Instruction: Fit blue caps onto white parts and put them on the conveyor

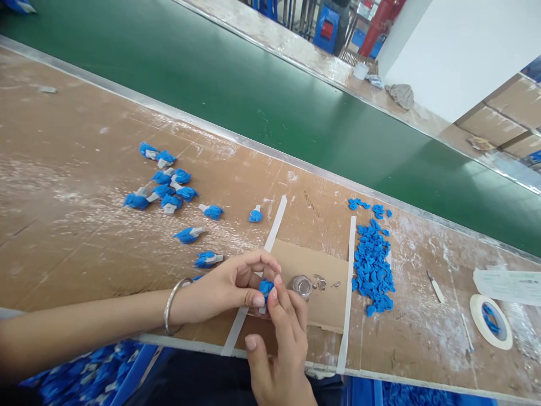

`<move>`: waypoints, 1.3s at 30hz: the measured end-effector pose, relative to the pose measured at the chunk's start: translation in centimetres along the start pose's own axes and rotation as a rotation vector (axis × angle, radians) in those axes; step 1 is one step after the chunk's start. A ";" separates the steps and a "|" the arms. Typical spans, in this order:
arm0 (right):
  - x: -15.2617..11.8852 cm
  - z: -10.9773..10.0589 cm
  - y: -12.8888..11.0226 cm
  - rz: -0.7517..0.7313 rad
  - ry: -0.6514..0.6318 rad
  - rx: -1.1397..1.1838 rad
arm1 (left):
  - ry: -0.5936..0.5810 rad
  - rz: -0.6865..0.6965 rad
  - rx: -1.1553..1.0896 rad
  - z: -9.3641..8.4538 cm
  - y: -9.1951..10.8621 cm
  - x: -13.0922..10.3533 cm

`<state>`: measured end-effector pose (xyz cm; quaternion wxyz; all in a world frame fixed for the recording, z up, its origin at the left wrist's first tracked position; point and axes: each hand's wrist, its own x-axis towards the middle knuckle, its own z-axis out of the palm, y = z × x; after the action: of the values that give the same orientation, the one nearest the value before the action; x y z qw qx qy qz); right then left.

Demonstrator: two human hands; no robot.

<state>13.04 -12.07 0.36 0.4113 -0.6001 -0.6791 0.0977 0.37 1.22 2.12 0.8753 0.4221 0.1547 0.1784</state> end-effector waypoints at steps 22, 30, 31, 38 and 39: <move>0.2 -11.2 12.7 0.040 -0.243 -0.569 | 0.575 0.370 2.047 -6.0 3.2 2.3; -1.8 -11.1 11.8 -0.015 -0.133 -0.673 | 0.363 0.264 1.951 -7.6 3.4 2.4; -2.2 -11.1 11.8 -0.046 -0.131 -0.686 | 0.353 0.263 1.959 -7.5 3.5 2.4; -4.2 -12.2 12.8 -0.237 -0.395 -0.683 | 0.190 0.295 2.078 -6.8 3.4 2.3; -4.3 -12.3 13.0 -0.237 -0.409 -0.685 | 0.185 0.299 2.088 -6.8 3.3 2.3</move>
<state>30.68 -17.01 -1.76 0.0529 -0.5880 -0.8045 -0.0644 -1.01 8.80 0.37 0.0324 0.9646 0.2439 0.0944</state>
